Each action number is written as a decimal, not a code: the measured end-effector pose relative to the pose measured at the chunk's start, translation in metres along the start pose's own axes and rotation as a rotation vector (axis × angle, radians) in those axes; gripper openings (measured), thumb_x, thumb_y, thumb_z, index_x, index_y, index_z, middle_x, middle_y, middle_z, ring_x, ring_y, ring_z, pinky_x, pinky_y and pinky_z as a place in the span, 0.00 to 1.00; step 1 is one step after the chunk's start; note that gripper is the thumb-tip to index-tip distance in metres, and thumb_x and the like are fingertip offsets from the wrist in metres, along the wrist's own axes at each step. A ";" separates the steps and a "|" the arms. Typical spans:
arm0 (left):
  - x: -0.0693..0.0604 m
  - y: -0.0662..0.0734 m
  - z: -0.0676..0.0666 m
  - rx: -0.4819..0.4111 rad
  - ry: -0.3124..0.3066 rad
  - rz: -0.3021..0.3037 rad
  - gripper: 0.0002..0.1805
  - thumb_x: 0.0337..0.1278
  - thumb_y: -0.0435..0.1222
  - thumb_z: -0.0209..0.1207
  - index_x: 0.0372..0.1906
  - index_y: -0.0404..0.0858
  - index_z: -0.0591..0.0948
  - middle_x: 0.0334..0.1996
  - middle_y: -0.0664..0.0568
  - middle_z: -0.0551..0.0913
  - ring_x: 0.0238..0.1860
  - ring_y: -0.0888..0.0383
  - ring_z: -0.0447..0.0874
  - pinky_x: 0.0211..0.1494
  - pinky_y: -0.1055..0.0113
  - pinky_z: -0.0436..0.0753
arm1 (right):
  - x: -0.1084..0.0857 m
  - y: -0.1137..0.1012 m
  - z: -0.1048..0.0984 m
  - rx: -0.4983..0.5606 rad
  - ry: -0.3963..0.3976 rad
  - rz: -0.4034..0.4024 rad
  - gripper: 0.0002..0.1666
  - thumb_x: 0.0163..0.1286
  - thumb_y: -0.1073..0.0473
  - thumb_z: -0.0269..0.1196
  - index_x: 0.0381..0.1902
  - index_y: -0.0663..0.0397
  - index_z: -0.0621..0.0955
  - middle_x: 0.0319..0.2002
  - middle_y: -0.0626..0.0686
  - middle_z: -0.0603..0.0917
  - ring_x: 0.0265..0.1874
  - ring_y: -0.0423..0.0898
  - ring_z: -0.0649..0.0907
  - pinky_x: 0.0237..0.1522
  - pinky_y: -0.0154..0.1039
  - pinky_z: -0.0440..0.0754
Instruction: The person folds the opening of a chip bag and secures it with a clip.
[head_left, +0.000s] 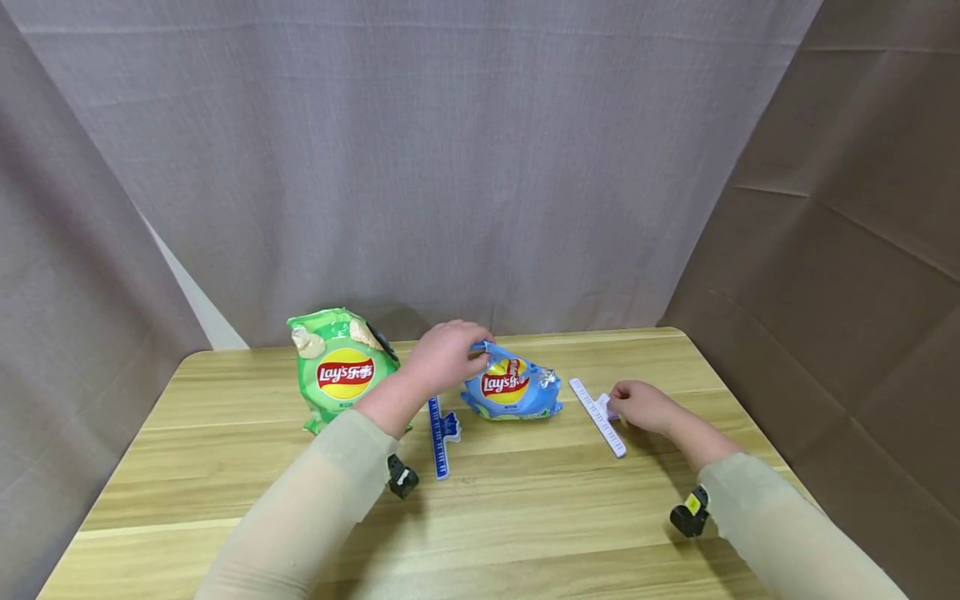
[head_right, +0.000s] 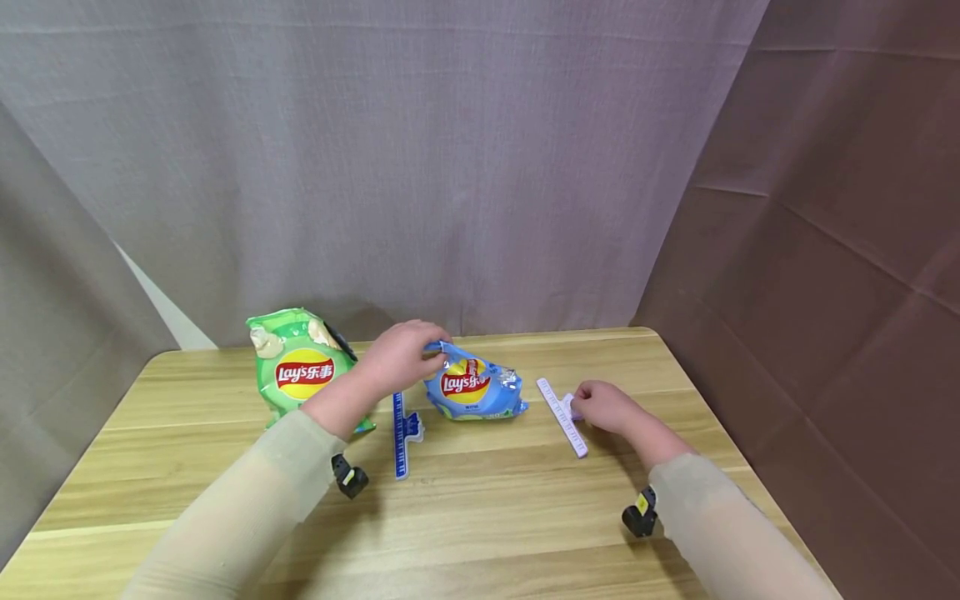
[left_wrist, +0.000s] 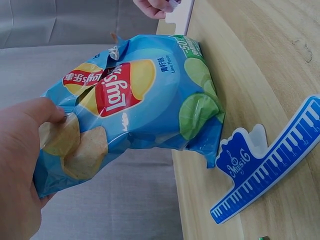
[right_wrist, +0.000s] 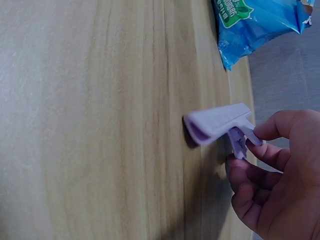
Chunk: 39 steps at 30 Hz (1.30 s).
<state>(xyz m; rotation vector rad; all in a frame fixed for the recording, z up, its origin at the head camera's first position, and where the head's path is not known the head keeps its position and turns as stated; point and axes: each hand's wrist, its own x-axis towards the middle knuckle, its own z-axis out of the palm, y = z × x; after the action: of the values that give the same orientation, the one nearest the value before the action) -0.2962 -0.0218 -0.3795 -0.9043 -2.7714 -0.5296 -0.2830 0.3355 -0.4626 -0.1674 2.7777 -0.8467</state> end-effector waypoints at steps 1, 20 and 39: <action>0.000 0.000 0.000 0.000 0.002 0.000 0.15 0.66 0.44 0.60 0.53 0.45 0.84 0.50 0.57 0.85 0.54 0.58 0.80 0.62 0.61 0.75 | 0.000 0.000 0.000 0.011 0.008 0.001 0.09 0.73 0.60 0.54 0.33 0.59 0.76 0.22 0.50 0.74 0.22 0.45 0.73 0.24 0.38 0.71; 0.000 -0.002 0.000 0.005 0.015 0.024 0.14 0.66 0.44 0.60 0.52 0.46 0.83 0.48 0.59 0.84 0.53 0.59 0.80 0.63 0.61 0.75 | 0.004 -0.015 -0.013 0.074 -0.109 0.055 0.23 0.68 0.64 0.61 0.54 0.81 0.75 0.29 0.58 0.79 0.26 0.47 0.79 0.32 0.41 0.84; 0.001 0.002 -0.002 0.039 0.054 0.007 0.11 0.62 0.44 0.63 0.47 0.49 0.85 0.45 0.62 0.85 0.50 0.60 0.78 0.63 0.59 0.68 | -0.004 -0.023 -0.015 0.050 -0.008 0.085 0.18 0.66 0.64 0.62 0.48 0.74 0.77 0.39 0.61 0.80 0.29 0.48 0.82 0.32 0.42 0.85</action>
<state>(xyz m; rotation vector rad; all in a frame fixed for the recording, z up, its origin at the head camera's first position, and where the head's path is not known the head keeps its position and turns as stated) -0.2958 -0.0208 -0.3774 -0.8777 -2.7196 -0.4897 -0.2819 0.3246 -0.4369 -0.0445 2.7317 -0.8906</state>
